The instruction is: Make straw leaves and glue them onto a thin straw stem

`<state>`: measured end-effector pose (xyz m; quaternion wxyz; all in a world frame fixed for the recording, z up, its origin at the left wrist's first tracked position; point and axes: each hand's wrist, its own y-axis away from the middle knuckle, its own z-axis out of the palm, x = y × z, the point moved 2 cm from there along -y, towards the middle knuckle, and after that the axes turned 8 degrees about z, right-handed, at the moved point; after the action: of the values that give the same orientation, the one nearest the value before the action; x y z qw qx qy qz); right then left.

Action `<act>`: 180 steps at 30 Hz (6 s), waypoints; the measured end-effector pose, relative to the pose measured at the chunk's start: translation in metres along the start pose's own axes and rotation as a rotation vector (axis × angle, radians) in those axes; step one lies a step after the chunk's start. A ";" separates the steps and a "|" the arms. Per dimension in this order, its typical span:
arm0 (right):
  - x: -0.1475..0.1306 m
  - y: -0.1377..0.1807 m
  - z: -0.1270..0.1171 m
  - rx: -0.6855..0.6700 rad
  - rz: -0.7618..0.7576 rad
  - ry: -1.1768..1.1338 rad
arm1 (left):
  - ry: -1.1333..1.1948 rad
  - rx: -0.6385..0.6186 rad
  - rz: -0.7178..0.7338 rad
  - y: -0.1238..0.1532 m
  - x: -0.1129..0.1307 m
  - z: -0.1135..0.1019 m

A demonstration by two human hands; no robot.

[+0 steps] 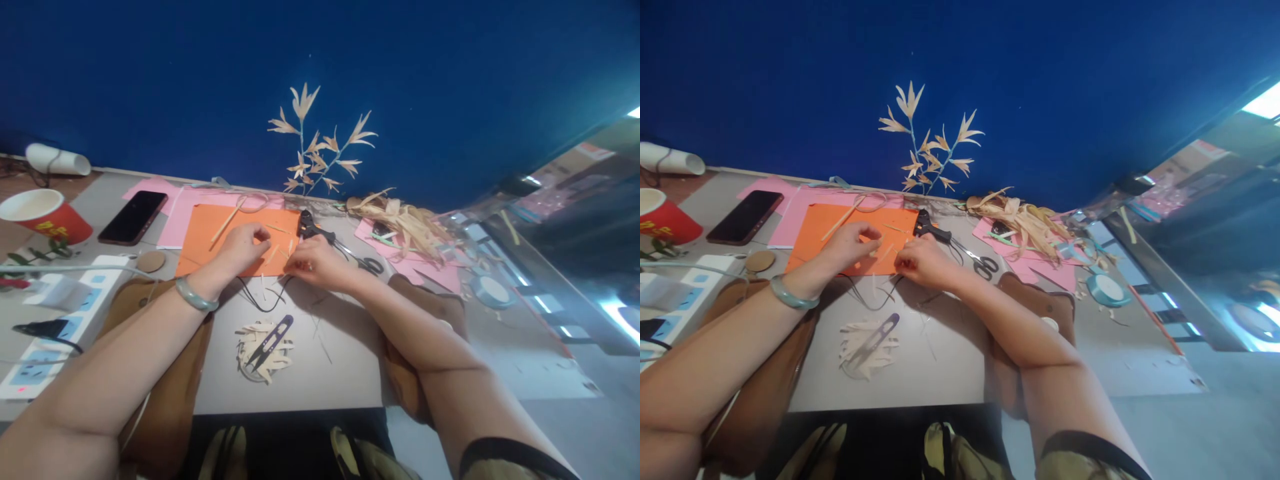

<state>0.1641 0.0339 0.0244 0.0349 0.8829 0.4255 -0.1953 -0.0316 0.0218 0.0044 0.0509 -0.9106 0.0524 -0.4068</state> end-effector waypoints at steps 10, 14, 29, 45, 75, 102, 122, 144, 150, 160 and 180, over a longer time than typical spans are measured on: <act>-0.023 0.004 0.037 -0.166 0.008 0.083 | -0.255 -0.340 0.046 0.007 0.008 0.003; -0.022 0.005 0.039 -0.170 0.001 0.096 | -0.259 -0.422 0.083 0.010 0.006 0.003; -0.011 0.004 0.001 0.109 0.175 -0.356 | 0.398 -0.427 0.074 0.009 0.027 0.000; -0.005 0.002 -0.010 0.243 0.125 -0.482 | 0.488 -0.414 -0.013 0.010 0.024 -0.003; -0.003 -0.001 -0.008 0.288 0.225 -0.435 | 0.478 -0.303 -0.019 0.011 0.032 -0.003; 0.006 0.001 -0.010 0.392 0.357 -0.753 | 0.835 -0.302 -0.233 0.011 0.025 -0.005; -0.023 0.012 -0.009 0.489 -0.214 0.252 | 0.740 -0.173 -0.057 0.011 0.030 -0.003; -0.002 0.001 -0.003 0.274 0.328 -0.905 | 0.694 -0.208 0.059 0.012 0.034 -0.002; -0.001 0.000 -0.001 0.318 0.377 -0.966 | 0.725 -0.207 0.063 0.012 0.036 -0.005; -0.007 0.003 -0.005 0.345 0.335 -0.801 | 0.657 -0.065 0.103 0.012 0.040 -0.005; -0.012 0.005 -0.008 0.368 0.293 -0.732 | 0.430 0.108 0.319 0.020 0.045 -0.006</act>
<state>0.1638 0.0242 0.0356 0.0529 0.7979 0.2134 -0.5612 -0.0070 -0.0042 0.0389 0.1508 -0.7795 0.1830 -0.5799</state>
